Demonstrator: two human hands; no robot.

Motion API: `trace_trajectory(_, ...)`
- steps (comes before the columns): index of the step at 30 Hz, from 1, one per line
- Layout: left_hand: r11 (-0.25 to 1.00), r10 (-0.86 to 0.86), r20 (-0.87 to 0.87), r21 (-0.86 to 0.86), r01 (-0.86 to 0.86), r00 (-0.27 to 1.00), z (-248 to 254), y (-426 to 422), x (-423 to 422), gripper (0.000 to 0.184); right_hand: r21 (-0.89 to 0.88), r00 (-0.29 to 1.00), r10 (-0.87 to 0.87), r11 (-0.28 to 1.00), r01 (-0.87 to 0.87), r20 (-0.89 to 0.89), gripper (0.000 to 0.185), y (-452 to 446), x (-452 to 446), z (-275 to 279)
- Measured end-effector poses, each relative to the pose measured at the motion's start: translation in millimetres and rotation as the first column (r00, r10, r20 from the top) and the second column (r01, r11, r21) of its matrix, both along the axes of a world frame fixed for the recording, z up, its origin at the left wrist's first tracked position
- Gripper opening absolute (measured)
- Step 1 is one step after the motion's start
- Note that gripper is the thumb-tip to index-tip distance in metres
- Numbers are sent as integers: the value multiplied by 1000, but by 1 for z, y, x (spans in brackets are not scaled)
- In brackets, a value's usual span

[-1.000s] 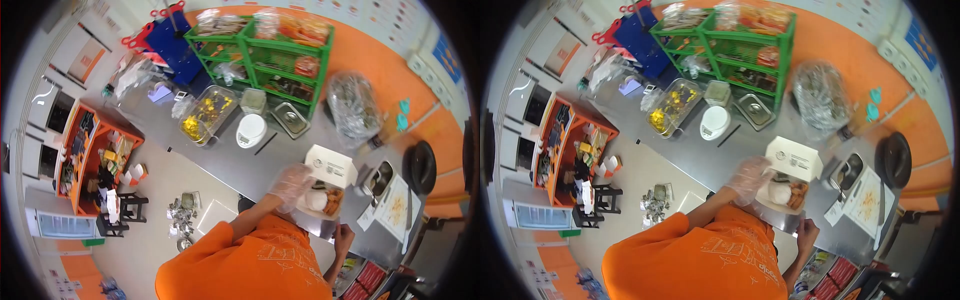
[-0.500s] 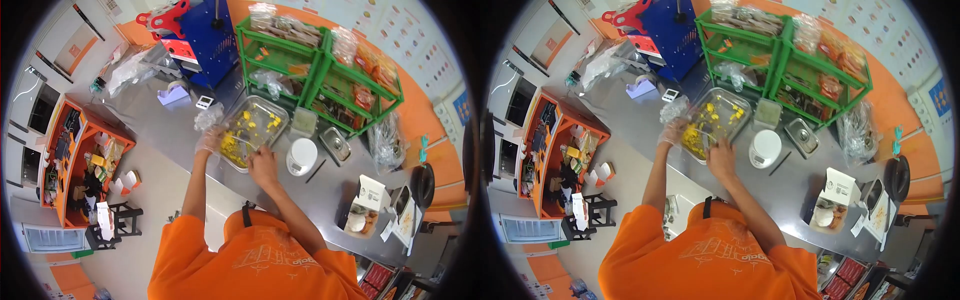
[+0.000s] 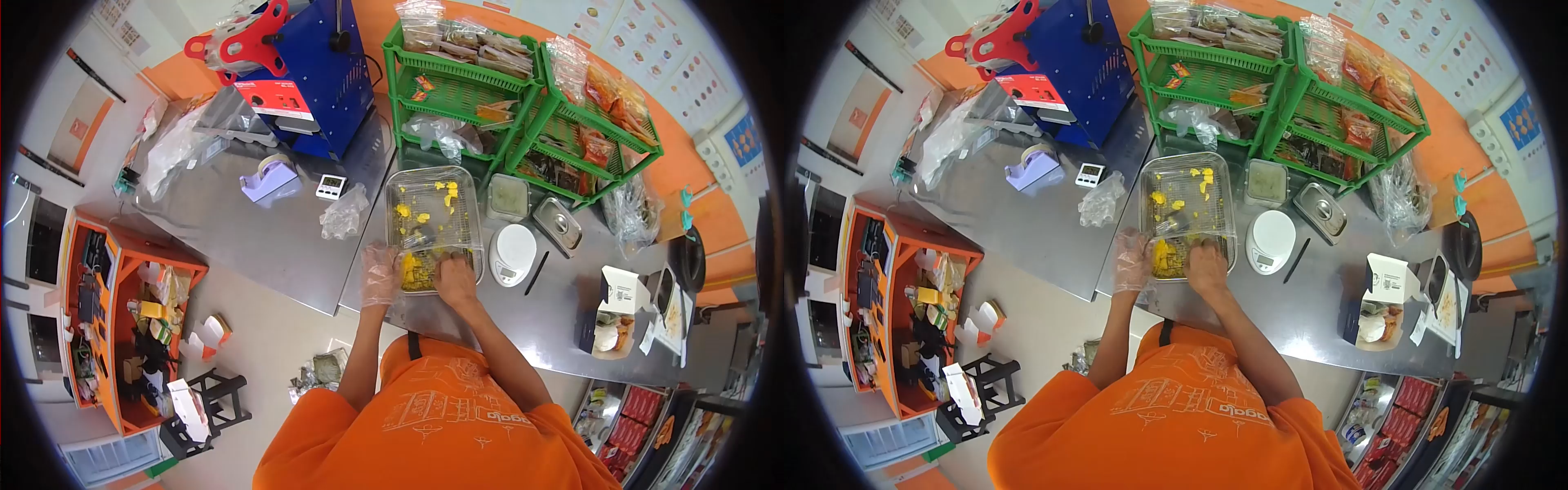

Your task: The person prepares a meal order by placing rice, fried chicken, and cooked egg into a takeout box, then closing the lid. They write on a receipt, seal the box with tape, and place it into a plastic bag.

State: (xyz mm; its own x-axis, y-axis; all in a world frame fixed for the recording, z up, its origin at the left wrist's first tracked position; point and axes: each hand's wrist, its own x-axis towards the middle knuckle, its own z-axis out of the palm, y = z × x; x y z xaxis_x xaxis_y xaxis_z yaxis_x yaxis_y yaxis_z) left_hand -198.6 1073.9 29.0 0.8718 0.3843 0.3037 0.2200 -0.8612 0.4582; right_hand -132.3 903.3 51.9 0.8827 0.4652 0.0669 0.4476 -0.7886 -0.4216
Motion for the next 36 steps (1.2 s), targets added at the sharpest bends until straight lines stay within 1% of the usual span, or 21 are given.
trace_trajectory(1,999,-26,133,24,23,991,1,2,4,19,36,999,-53,998,53,-2,32,2,0,4)
trace_trajectory(3,997,-66,257,-19,73,964,-3,4,7,18,-38,996,-82,996,80,-36,32,1,4,12)
trace_trajectory(4,991,-76,253,-87,101,965,-12,6,8,17,-74,994,-97,993,93,-52,31,0,7,15)
trace_trajectory(5,980,-85,252,-154,127,964,-23,8,10,15,-100,998,-70,993,68,-8,31,0,13,5)
trace_trajectory(7,966,-84,331,-205,159,940,-45,9,10,14,-151,997,-8,988,21,82,30,7,30,-17)
trace_trajectory(8,958,-79,369,-230,173,926,-48,7,10,15,-184,999,14,983,-7,41,31,14,36,-12)
trace_trajectory(9,830,23,358,-528,182,933,-52,5,9,17,-216,999,38,976,-37,-3,33,23,40,-7)
trace_trajectory(10,612,118,316,-770,182,941,-52,1,9,20,-248,997,61,966,-71,-46,34,30,44,-3)
trace_trajectory(12,473,167,278,-864,170,946,-59,1,10,26,-231,988,155,961,-152,-7,47,42,56,-24)
trace_trajectory(13,606,137,304,-779,163,943,-65,2,13,29,-227,979,205,954,-196,14,54,48,59,-23)
trace_trajectory(15,816,84,337,-564,129,938,-77,2,13,30,-282,956,291,916,-284,-15,57,52,61,-20)
trace_trajectory(16,893,62,346,-439,103,936,-67,2,13,29,-308,942,335,893,-328,-32,58,54,60,-16)
trace_trajectory(17,950,41,349,-303,72,936,-59,3,12,27,-290,928,374,889,-354,15,58,52,61,-18)
trace_trajectory(19,955,80,348,-296,28,934,-46,-1,11,23,-251,892,440,880,-404,106,58,38,61,-20)
trace_trajectory(22,939,124,335,-344,-2,934,-30,-6,9,16,-230,850,524,821,-522,-56,58,5,46,31)
trace_trajectory(25,906,146,301,-422,-6,942,-18,-5,9,13,-229,843,497,813,-535,-207,59,-26,31,47)
trace_trajectory(28,832,188,320,-554,22,929,-23,-5,10,12,-282,873,469,827,-487,-132,53,-32,29,60)
trace_trajectory(31,713,271,357,-698,63,894,-28,-14,10,10,-348,864,460,859,-375,205,44,-24,37,36)
trace_trajectory(32,669,305,366,-740,76,879,-29,-16,10,10,-372,866,433,869,-327,251,43,-22,37,31)
trace_trajectory(34,711,265,366,-699,75,892,-35,-15,8,10,-411,852,388,882,-233,350,41,-12,39,21)
trace_trajectory(36,734,254,359,-676,63,898,-36,-17,4,11,-439,875,378,870,-225,303,40,1,45,9)
